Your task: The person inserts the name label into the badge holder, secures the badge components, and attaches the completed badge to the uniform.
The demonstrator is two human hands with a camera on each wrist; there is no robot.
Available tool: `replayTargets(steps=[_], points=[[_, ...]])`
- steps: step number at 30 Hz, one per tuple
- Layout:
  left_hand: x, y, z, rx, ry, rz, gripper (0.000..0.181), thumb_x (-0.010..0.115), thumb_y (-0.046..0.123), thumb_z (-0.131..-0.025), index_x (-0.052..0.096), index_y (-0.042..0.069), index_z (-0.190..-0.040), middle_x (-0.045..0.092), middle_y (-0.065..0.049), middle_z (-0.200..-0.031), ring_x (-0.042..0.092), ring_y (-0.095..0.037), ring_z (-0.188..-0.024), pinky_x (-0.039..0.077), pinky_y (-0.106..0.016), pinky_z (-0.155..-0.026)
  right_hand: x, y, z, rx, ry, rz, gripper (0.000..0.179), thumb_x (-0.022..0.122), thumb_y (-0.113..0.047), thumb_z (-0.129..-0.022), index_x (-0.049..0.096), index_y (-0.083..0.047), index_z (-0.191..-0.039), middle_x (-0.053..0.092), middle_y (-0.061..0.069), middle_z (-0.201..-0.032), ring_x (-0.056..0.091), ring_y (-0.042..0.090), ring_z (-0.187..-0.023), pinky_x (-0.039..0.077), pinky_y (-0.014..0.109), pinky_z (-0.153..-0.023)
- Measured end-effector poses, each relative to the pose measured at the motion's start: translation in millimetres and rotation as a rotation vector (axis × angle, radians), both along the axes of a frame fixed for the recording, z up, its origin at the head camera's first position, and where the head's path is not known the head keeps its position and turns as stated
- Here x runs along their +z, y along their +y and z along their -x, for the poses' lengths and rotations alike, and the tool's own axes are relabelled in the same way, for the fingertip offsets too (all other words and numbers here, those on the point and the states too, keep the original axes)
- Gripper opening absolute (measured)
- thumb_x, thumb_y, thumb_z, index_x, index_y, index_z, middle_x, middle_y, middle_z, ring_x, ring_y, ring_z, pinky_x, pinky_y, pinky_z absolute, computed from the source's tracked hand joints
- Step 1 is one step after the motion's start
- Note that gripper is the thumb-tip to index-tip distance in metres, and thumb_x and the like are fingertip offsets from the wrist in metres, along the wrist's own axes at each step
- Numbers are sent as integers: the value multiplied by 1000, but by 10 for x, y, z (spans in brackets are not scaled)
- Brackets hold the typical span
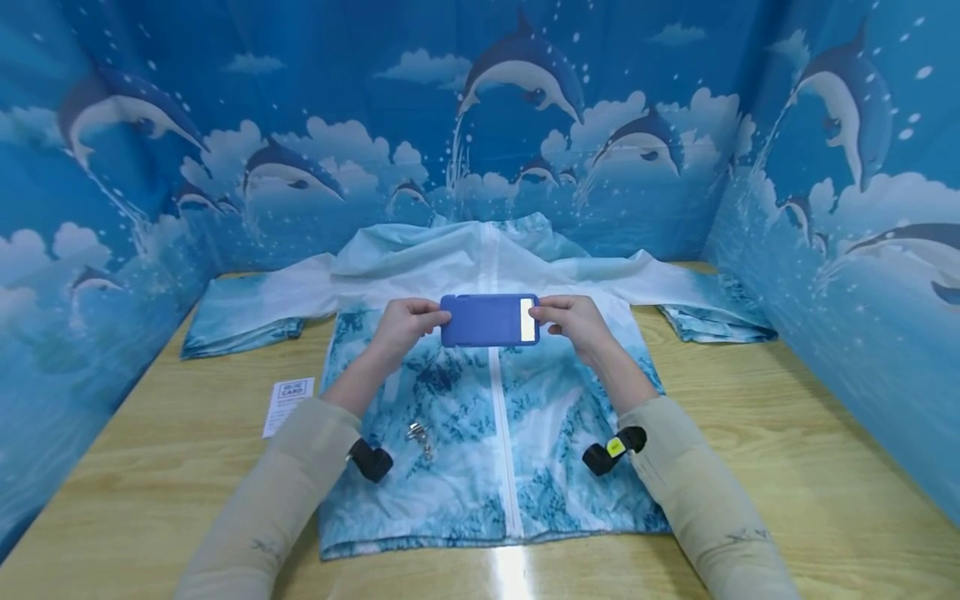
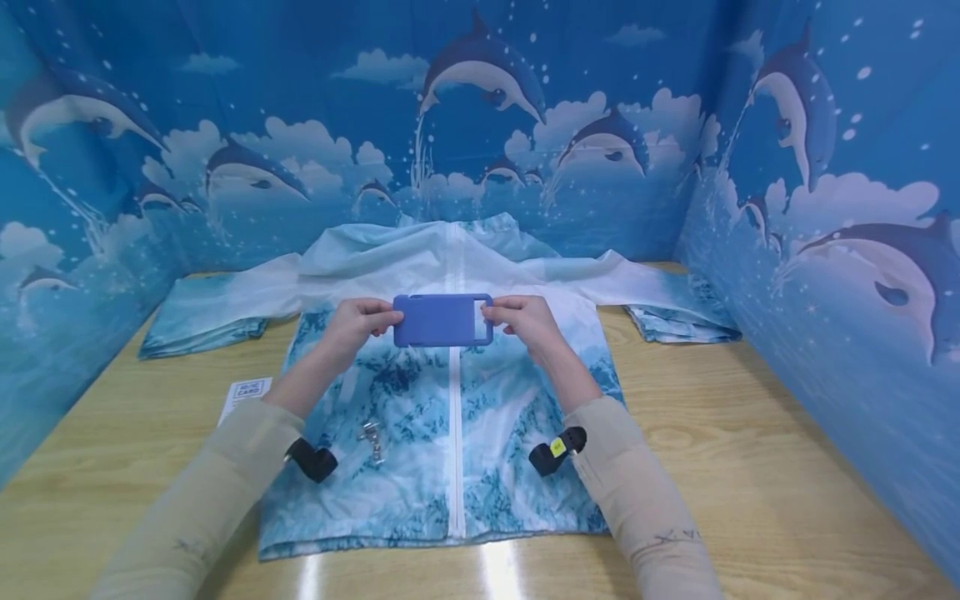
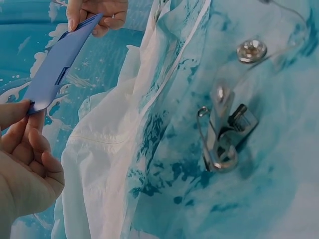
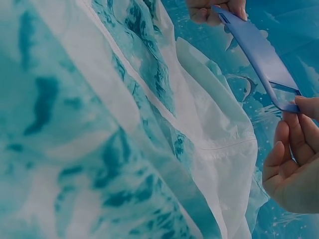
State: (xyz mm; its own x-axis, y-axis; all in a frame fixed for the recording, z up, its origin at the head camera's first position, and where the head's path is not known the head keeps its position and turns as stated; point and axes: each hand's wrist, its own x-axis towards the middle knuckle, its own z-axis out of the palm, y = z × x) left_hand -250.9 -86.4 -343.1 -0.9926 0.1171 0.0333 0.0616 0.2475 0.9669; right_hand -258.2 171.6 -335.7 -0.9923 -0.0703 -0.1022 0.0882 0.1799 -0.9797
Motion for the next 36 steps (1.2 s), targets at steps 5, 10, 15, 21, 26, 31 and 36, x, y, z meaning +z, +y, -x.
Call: replayTargets(steps=[5, 10, 15, 21, 26, 31, 36], points=[[-11, 1, 7, 8, 1, -1, 26, 64, 20, -87, 67, -4, -98, 59, -10, -82, 47, -39, -90, 38, -52, -83, 2, -6, -6, -3, -8, 5, 42, 64, -17, -89, 55, 5, -123, 48, 17, -127, 50, 22, -99, 37, 50, -94], [-30, -16, 12, -42, 74, -26, 24, 63, 14, -89, 62, -5, -105, 59, -6, -80, 50, -30, -83, 40, -50, -82, 2, -3, -14, 4, -9, 21, 40, 63, -19, -89, 57, 6, -120, 53, 14, -116, 52, 18, -90, 39, 48, -91], [-36, -22, 12, -85, 126, -57, 32, 61, 9, -90, 55, -4, -118, 59, -2, -76, 55, -16, -77, 42, -49, -87, -1, -8, -7, 3, -11, 37, 37, 62, -18, -90, 58, 6, -118, 54, 8, -104, 52, 16, -85, 40, 46, -88], [-22, -14, 1, -102, 149, -95, 35, 59, 5, -90, 54, 0, -124, 60, -5, -77, 56, -14, -73, 42, -50, -88, 10, -10, -5, 9, -25, 39, 38, 62, -19, -90, 58, 5, -119, 55, 7, -99, 52, 15, -84, 40, 45, -88], [-28, -9, 18, -90, 151, -88, 33, 59, 6, -90, 56, 2, -123, 61, -6, -77, 56, -15, -72, 46, -41, -79, 10, -7, 6, 12, -33, 43, 38, 62, -20, -90, 58, 5, -120, 56, 6, -98, 52, 15, -84, 39, 46, -89], [-24, 5, 22, -66, 141, -68, 31, 60, 6, -90, 58, 2, -120, 60, -6, -75, 55, -15, -70, 45, -31, -70, 9, -7, 19, 3, -37, 42, 38, 62, -19, -90, 58, 5, -119, 55, 8, -101, 52, 16, -83, 38, 49, -91], [-18, 20, 14, -41, 153, -43, 29, 61, 6, -89, 60, 2, -118, 60, -5, -73, 53, -16, -68, 44, -31, -67, 2, -5, 21, -2, -40, 31, 38, 63, -20, -90, 58, 5, -118, 55, 9, -105, 52, 16, -84, 38, 48, -91]])
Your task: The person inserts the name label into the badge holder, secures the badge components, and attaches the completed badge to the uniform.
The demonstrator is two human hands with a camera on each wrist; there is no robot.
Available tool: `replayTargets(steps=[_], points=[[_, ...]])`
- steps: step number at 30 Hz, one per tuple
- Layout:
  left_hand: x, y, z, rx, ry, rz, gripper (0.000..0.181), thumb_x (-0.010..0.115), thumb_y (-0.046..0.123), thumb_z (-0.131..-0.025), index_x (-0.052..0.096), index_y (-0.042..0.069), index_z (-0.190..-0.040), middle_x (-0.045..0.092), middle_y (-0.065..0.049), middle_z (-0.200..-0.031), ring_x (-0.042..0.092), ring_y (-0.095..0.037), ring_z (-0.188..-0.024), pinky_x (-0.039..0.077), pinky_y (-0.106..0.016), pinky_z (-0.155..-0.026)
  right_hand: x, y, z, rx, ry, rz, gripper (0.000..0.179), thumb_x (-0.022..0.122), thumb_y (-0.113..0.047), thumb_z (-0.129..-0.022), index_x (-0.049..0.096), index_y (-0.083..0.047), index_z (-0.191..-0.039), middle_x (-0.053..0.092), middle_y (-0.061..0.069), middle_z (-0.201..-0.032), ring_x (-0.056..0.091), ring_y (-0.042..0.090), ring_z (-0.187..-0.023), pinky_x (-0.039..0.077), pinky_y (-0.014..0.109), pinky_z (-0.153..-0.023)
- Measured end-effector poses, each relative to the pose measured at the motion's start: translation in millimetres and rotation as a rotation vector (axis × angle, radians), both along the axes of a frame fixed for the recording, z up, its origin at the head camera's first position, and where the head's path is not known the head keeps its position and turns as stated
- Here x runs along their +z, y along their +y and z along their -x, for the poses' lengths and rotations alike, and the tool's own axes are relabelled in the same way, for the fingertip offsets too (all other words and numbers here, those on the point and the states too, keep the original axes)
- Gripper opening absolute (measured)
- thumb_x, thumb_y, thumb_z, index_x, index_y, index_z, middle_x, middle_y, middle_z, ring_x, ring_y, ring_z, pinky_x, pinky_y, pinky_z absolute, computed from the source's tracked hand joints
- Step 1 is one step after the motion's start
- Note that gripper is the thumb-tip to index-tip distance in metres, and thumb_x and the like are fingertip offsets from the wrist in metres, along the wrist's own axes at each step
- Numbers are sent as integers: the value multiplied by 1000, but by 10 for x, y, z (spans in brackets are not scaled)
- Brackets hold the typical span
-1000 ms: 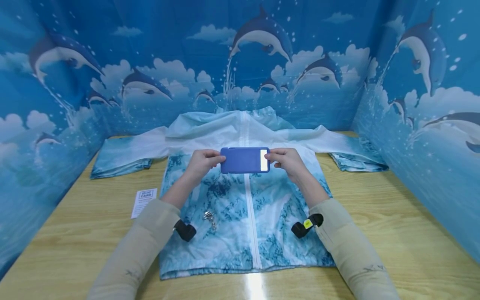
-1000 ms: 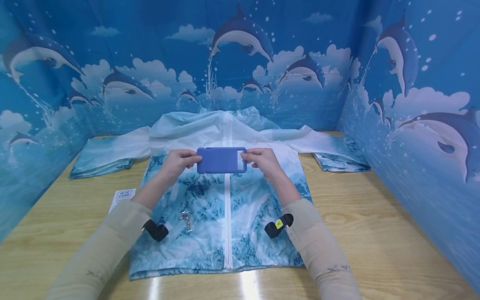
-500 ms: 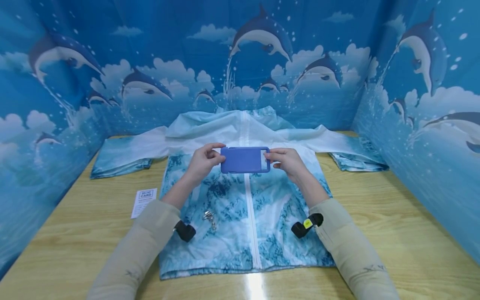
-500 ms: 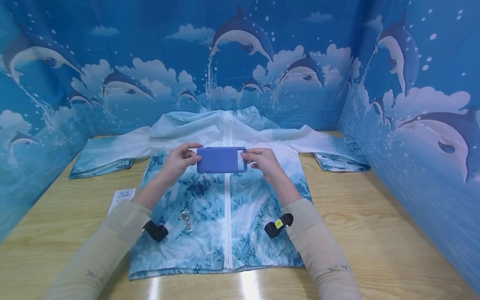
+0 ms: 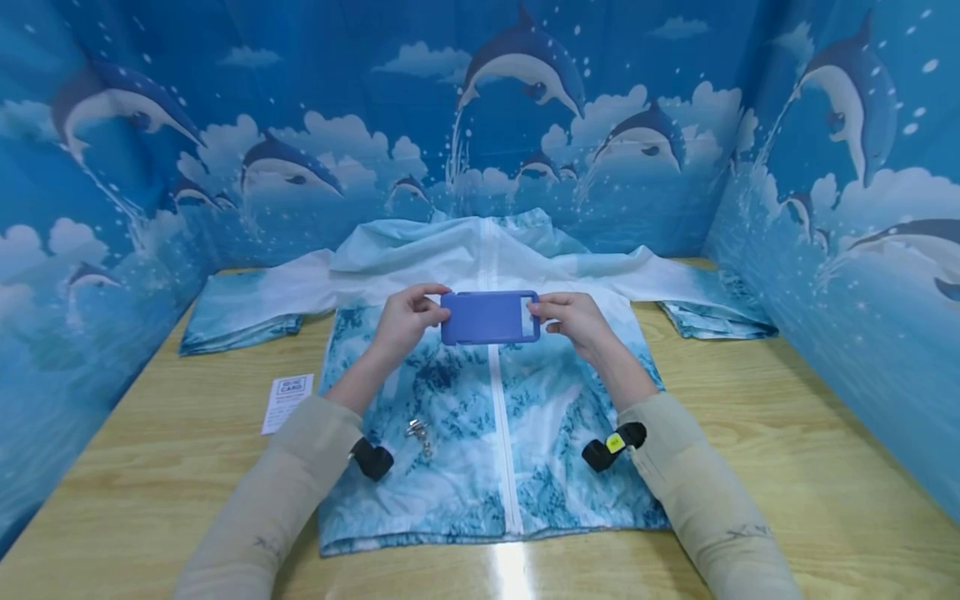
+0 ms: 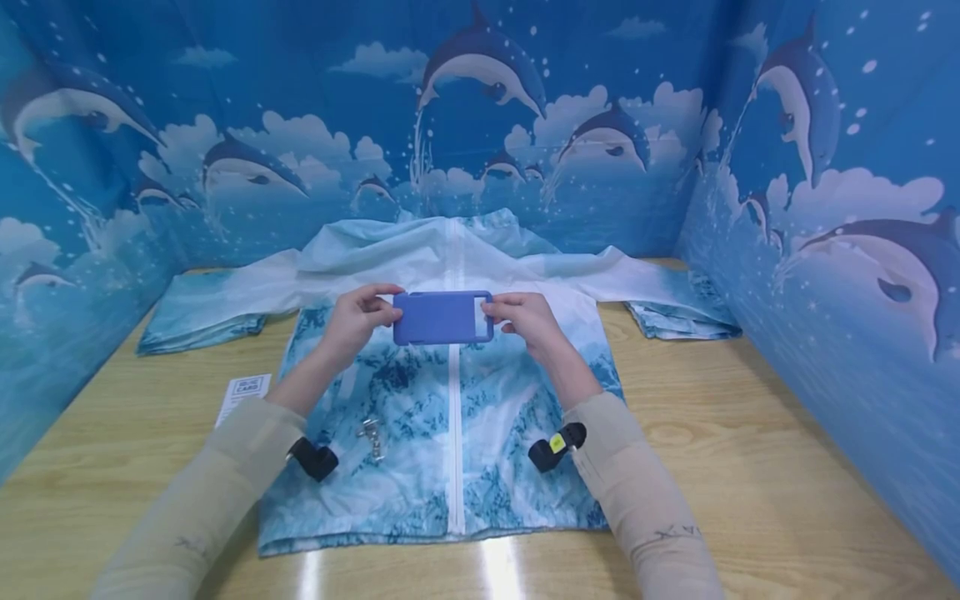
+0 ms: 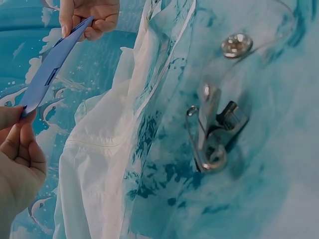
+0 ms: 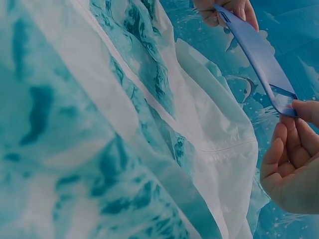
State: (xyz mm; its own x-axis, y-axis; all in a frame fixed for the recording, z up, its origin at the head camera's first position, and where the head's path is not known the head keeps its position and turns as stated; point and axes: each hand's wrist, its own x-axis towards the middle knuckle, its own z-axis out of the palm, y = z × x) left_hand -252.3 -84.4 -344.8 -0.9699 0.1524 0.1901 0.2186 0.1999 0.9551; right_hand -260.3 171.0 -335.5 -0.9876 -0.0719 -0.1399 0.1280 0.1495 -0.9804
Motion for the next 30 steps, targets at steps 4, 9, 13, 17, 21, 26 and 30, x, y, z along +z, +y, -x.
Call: replayTargets(steps=[4, 9, 13, 17, 21, 26, 30], points=[[-4, 2, -3, 14, 15, 11, 28, 61, 6, -89, 61, 2, -117, 60, -6, -72, 54, -17, -69, 44, -31, -67, -16, 5, 2, 0, -8, -15, 39, 63, -21, -90, 59, 4, -119, 56, 10, -106, 52, 17, -87, 39, 47, -91], [-10, -4, -6, 23, 23, 1, 28, 62, 5, -88, 62, 1, -116, 60, -5, -70, 55, -35, -79, 45, -31, -68, -32, 25, 3, -1, -17, -16, 38, 62, -20, -90, 58, 3, -120, 56, 10, -107, 53, 17, -87, 39, 47, -90], [-19, -19, 3, 25, 28, -9, 28, 62, 4, -88, 62, 1, -116, 60, -5, -70, 53, -41, -82, 45, -31, -67, -22, 31, 4, 1, -14, -10, 38, 63, -21, -90, 59, 3, -119, 56, 11, -107, 53, 17, -87, 38, 47, -91], [-13, -22, 0, 26, 23, -8, 29, 62, 5, -88, 62, 2, -117, 61, -5, -72, 54, -41, -83, 44, -30, -67, -14, 38, 9, 4, -13, -14, 39, 63, -21, -90, 59, 4, -119, 55, 11, -107, 52, 17, -87, 38, 47, -91], [-8, -19, -15, 22, 6, -11, 29, 61, 5, -89, 62, 1, -118, 62, -6, -74, 54, -42, -86, 44, -30, -66, -12, 41, 9, 8, -25, -9, 38, 63, -20, -90, 58, 4, -119, 54, 10, -108, 52, 17, -88, 39, 46, -90], [-16, -13, -22, 30, 0, -10, 30, 62, 5, -88, 62, 1, -118, 63, -6, -75, 56, -39, -85, 45, -30, -68, -19, 39, 14, 5, -31, -7, 38, 63, -21, -90, 59, 4, -118, 54, 9, -107, 52, 17, -87, 40, 44, -88], [-22, -8, -12, 34, 8, -14, 30, 62, 5, -88, 62, 1, -118, 63, -6, -75, 56, -40, -86, 45, -31, -69, -21, 40, 20, 5, -24, -4, 38, 63, -21, -90, 59, 4, -117, 55, 8, -104, 52, 16, -86, 42, 42, -86]])
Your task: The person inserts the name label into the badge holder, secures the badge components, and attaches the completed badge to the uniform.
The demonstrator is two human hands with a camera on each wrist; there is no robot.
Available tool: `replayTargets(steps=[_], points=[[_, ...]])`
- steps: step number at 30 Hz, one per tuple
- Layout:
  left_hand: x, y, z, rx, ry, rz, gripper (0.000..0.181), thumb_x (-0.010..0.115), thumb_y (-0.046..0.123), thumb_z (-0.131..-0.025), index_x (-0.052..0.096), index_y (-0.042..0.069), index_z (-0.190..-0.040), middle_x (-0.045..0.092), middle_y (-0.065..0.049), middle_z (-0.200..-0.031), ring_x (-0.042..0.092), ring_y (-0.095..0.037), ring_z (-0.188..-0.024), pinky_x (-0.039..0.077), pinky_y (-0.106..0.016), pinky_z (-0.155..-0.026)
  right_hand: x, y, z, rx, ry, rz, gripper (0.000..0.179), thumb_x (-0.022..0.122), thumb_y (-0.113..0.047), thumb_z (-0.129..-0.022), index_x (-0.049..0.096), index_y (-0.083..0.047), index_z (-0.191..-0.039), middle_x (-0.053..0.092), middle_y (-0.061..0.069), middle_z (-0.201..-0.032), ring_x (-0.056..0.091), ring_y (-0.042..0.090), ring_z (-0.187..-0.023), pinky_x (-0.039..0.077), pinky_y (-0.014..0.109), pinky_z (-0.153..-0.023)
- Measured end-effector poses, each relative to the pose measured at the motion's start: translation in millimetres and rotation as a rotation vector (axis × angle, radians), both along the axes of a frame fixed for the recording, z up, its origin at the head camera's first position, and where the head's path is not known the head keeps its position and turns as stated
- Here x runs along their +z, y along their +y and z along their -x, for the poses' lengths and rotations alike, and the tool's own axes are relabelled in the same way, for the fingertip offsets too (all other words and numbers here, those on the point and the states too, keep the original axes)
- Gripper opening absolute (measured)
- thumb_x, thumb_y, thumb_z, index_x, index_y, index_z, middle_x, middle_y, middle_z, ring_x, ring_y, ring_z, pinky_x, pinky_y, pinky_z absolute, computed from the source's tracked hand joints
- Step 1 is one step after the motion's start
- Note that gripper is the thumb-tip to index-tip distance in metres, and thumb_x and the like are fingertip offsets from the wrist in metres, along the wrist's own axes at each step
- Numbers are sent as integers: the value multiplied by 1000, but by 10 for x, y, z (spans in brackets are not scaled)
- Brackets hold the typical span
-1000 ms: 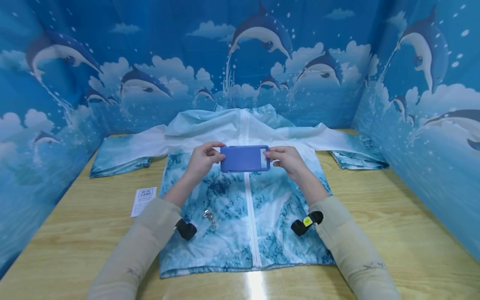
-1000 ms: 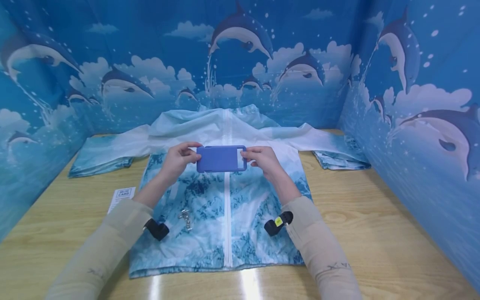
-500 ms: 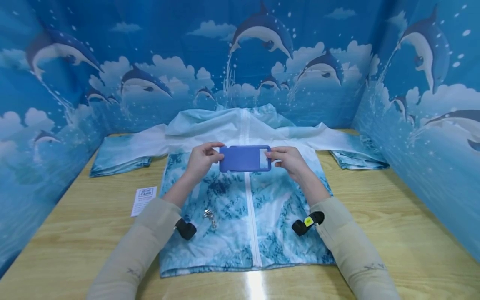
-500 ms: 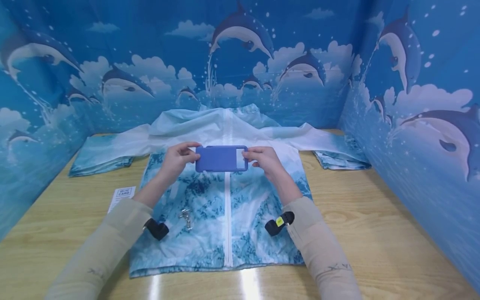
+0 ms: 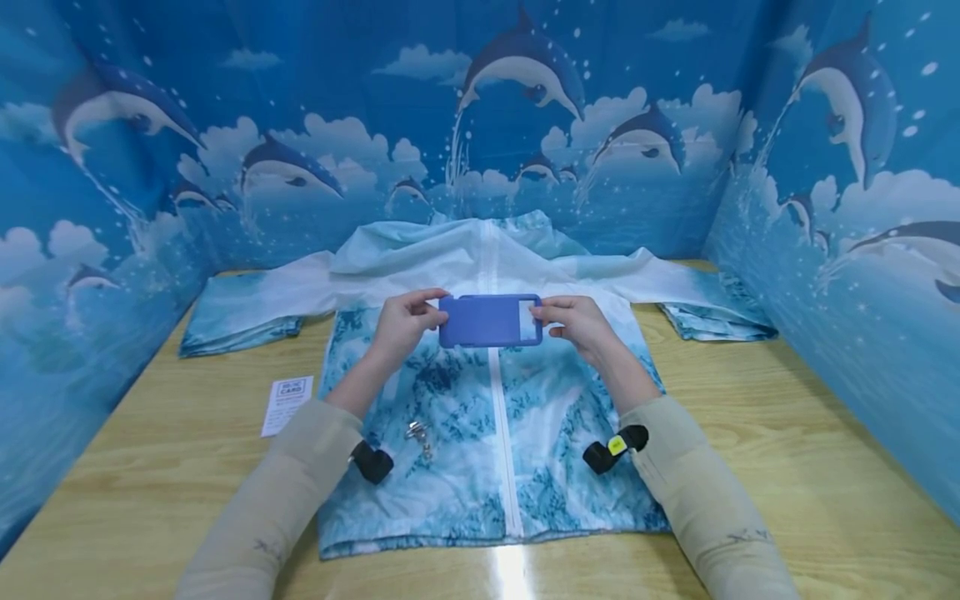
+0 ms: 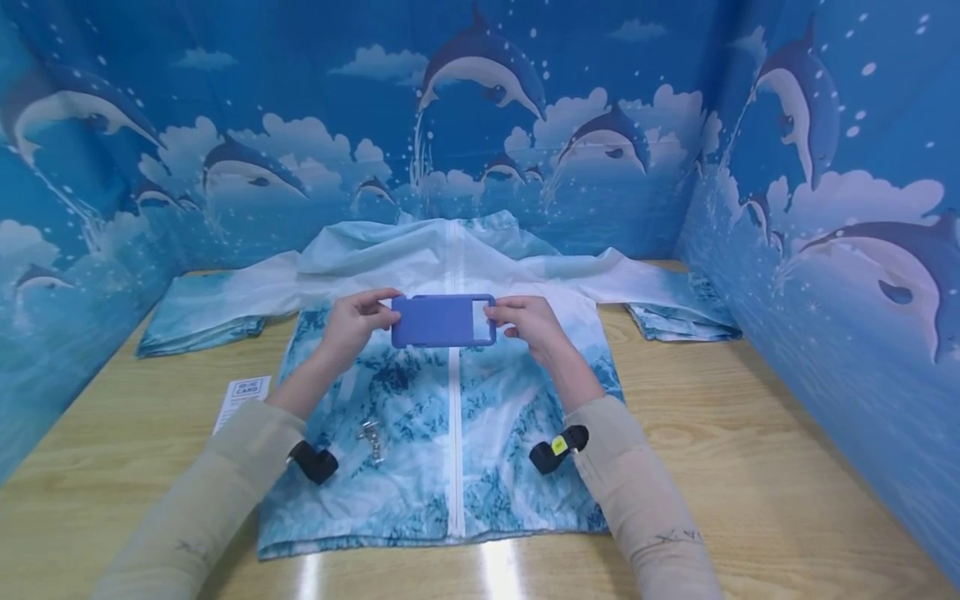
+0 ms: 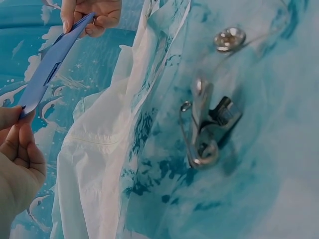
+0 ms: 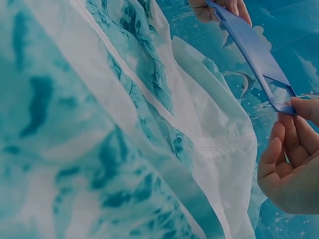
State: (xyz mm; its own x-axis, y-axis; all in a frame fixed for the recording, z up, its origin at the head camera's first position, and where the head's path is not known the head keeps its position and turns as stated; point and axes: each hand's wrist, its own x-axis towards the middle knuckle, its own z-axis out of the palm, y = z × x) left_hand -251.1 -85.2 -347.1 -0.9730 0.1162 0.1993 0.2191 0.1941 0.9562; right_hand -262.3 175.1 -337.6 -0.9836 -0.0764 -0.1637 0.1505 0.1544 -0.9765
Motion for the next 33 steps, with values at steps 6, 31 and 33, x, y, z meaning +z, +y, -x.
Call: replayTargets(steps=[6, 31, 33], points=[[-5, -2, 5, -3, 10, -17, 30, 63, 5, -87, 62, 0, -117, 63, -5, -75, 57, -33, -80, 45, -30, -69, -3, 2, -1, -6, 3, 7, 38, 64, -21, -89, 59, 5, -117, 56, 7, -101, 53, 16, -84, 41, 44, -87], [-16, 41, -3, 14, -3, -20, 30, 63, 4, -87, 63, -1, -117, 63, -5, -73, 55, -37, -83, 45, -28, -67, 13, 0, -30, -36, -34, 5, 39, 64, -19, -89, 58, 3, -121, 56, 7, -102, 53, 16, -84, 39, 45, -90], [-22, 39, 1, 14, -1, -18, 30, 63, 4, -87, 63, -1, -116, 63, -5, -73, 56, -35, -82, 44, -30, -68, 12, 1, -31, -36, -37, 9, 39, 64, -19, -89, 58, 3, -121, 56, 7, -102, 53, 15, -83, 39, 45, -89]])
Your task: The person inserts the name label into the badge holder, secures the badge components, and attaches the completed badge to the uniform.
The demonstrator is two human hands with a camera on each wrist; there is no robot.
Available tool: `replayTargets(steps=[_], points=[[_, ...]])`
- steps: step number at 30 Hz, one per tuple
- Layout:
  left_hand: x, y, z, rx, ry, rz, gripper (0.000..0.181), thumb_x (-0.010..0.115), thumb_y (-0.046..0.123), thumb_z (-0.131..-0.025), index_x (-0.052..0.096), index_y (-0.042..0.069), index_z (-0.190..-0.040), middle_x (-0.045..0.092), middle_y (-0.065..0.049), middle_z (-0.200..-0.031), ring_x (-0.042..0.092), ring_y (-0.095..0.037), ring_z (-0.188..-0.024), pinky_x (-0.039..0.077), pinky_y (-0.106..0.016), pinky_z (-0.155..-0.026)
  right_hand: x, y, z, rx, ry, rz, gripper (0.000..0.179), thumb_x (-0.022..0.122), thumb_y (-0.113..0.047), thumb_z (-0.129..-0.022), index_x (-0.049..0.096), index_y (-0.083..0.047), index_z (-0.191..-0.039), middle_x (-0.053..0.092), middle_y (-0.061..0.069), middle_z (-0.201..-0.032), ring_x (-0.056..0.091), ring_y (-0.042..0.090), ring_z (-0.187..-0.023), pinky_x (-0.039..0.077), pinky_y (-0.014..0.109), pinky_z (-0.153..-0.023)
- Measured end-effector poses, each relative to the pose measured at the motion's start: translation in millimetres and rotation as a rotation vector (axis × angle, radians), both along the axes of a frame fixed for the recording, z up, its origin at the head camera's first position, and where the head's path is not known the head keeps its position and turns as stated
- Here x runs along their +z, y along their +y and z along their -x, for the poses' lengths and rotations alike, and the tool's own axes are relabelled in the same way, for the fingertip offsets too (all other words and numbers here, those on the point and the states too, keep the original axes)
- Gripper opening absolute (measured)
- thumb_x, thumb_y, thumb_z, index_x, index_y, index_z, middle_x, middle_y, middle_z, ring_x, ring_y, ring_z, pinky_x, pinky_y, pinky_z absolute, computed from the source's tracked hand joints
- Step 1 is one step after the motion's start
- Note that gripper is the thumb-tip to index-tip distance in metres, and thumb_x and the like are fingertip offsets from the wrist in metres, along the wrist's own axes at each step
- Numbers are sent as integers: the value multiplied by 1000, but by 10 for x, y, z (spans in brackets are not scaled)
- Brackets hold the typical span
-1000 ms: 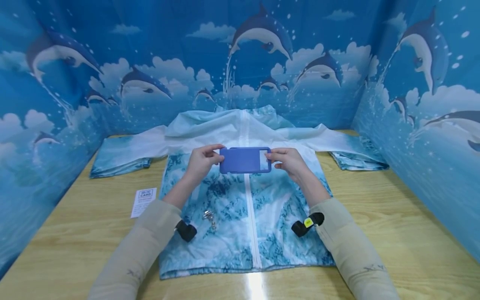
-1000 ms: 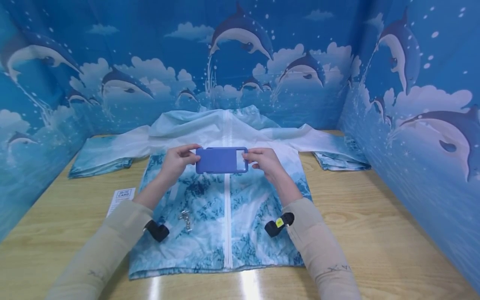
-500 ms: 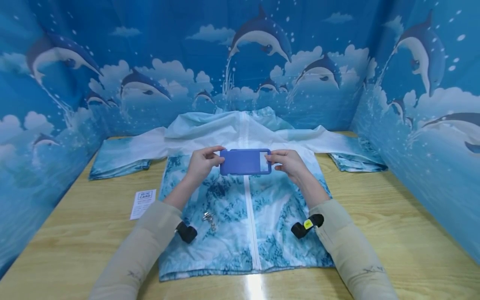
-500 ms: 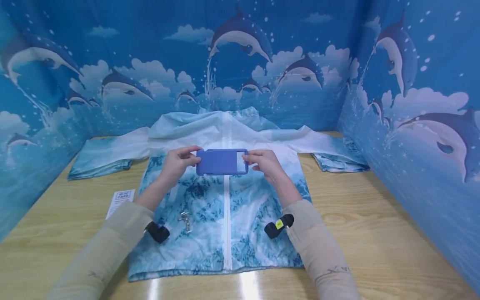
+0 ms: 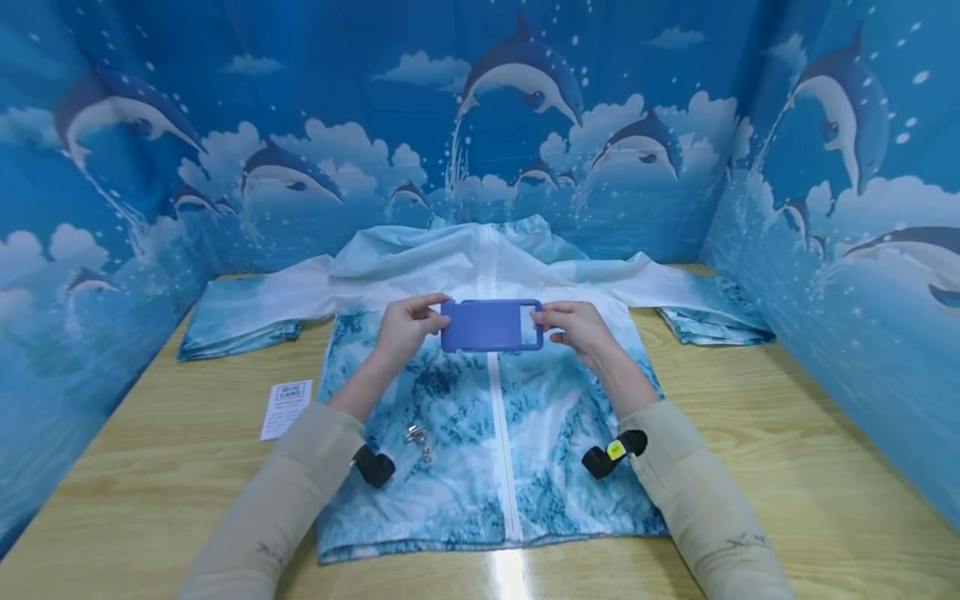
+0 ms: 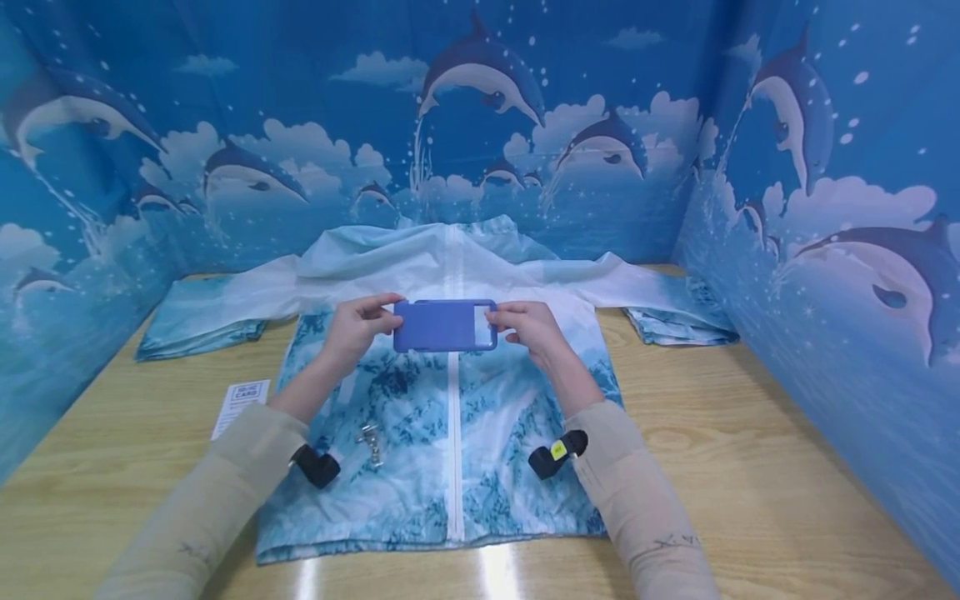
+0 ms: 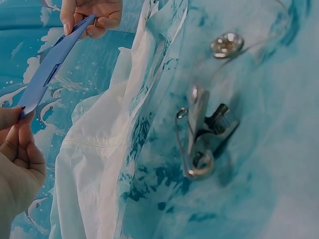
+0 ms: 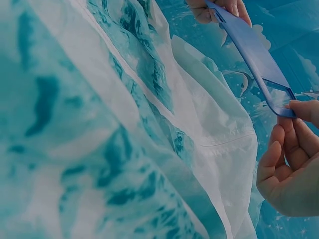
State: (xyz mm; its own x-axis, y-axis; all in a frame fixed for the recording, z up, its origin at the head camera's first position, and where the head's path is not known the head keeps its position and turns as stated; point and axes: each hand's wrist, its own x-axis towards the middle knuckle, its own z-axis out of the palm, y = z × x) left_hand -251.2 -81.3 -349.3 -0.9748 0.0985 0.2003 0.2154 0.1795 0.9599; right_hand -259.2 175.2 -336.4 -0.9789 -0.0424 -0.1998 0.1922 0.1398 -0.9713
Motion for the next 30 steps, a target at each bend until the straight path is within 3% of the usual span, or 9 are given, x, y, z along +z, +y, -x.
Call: replayTargets(steps=[8, 25, 30], points=[[20, 27, -3, 12, -8, 21, 30, 64, 5, -86, 64, 1, -116, 64, -7, -74, 56, -21, -74, 45, -39, -73, -8, 15, -3, 0, 9, 9, 39, 64, -18, -89, 58, 4, -121, 56, 6, -100, 53, 15, -82, 39, 45, -89], [19, 31, -2, 11, -12, 11, 30, 64, 3, -86, 64, 0, -116, 63, -6, -73, 55, -18, -71, 45, -41, -72, -7, 13, 1, -8, 10, -8, 37, 64, -18, -89, 59, 4, -119, 58, 4, -90, 53, 15, -80, 40, 44, -87], [12, 28, -2, 10, -18, 5, 30, 64, 4, -86, 64, 0, -116, 63, -6, -73, 56, -23, -74, 44, -44, -74, -17, 24, 8, -7, 10, -10, 38, 63, -17, -89, 58, 4, -119, 58, 4, -90, 53, 15, -80, 40, 44, -87]])
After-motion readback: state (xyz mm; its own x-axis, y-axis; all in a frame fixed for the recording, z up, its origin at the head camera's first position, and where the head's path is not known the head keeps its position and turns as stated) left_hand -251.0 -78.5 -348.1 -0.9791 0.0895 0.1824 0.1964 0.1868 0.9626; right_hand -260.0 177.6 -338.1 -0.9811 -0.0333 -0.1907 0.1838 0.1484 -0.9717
